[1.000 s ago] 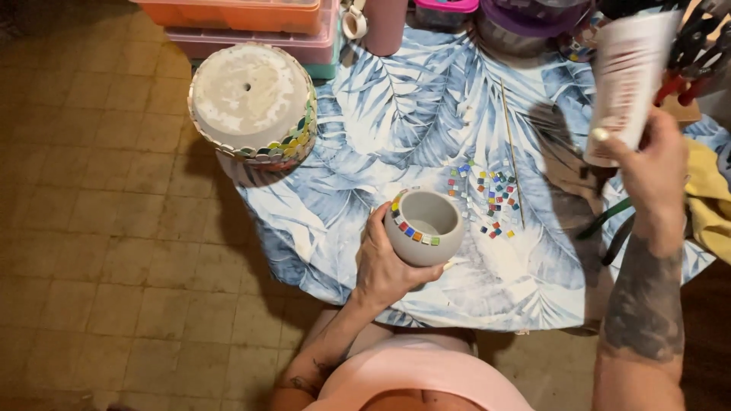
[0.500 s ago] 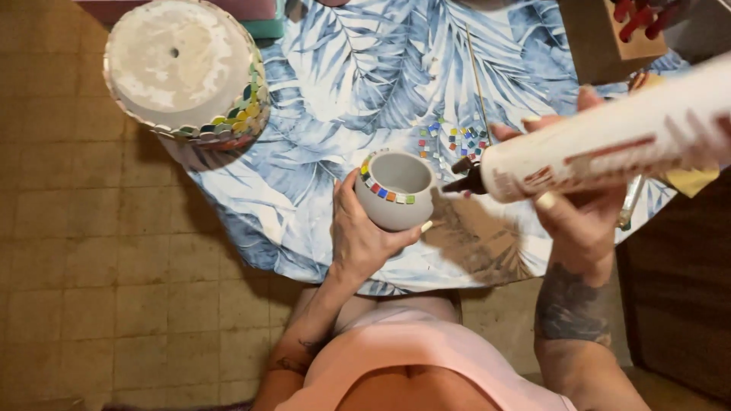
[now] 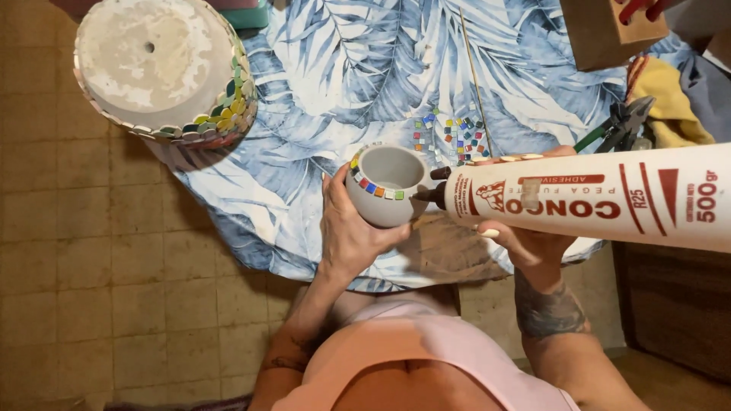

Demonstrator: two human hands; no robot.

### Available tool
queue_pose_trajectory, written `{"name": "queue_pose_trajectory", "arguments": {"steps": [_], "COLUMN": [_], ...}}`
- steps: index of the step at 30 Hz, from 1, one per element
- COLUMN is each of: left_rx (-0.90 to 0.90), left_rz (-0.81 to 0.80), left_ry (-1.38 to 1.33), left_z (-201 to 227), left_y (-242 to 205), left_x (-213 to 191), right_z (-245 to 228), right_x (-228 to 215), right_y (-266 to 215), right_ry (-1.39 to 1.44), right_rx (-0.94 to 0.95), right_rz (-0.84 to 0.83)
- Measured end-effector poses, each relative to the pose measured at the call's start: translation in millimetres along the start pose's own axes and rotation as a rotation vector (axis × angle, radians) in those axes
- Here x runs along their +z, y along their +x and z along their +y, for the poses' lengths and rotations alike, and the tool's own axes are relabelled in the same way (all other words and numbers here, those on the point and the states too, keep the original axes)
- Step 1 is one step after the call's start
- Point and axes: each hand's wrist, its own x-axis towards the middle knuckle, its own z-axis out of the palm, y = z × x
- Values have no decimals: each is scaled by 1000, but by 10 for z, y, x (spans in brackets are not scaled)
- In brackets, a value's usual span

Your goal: Applying small colorful mosaic tiles to the rim of a ceramic pot using adhesive.

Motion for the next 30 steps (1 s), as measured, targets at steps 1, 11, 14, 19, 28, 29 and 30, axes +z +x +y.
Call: {"name": "queue_pose_trajectory", "arguments": {"steps": [1, 11, 14, 19, 28, 29, 30], "left_rx": [-1, 8, 14, 16, 29, 35, 42], "left_rz": [-1, -5, -4, 0, 9, 7, 6], "left_ry": [-1, -39, -43, -49, -77, -75, -74], "left_z": [-8, -36, -37, -18, -55, -57, -59], "left_y": [-3, -2, 4, 3, 3, 4, 8], "left_x": [1, -19, -12, -19, -15, -14, -13], "right_z": [10, 84, 66, 12, 42, 47, 53], "right_x": [1, 21, 22, 31, -42, -50, -57], "right_y": [-8, -53, -40, -58, -187, -199, -208], "right_ry": [-1, 16, 22, 75, -10, -27, -43], "right_rx": [1, -42, -16, 75, 67, 66, 64], "right_rz": [0, 53, 37, 32, 47, 50, 54]}}
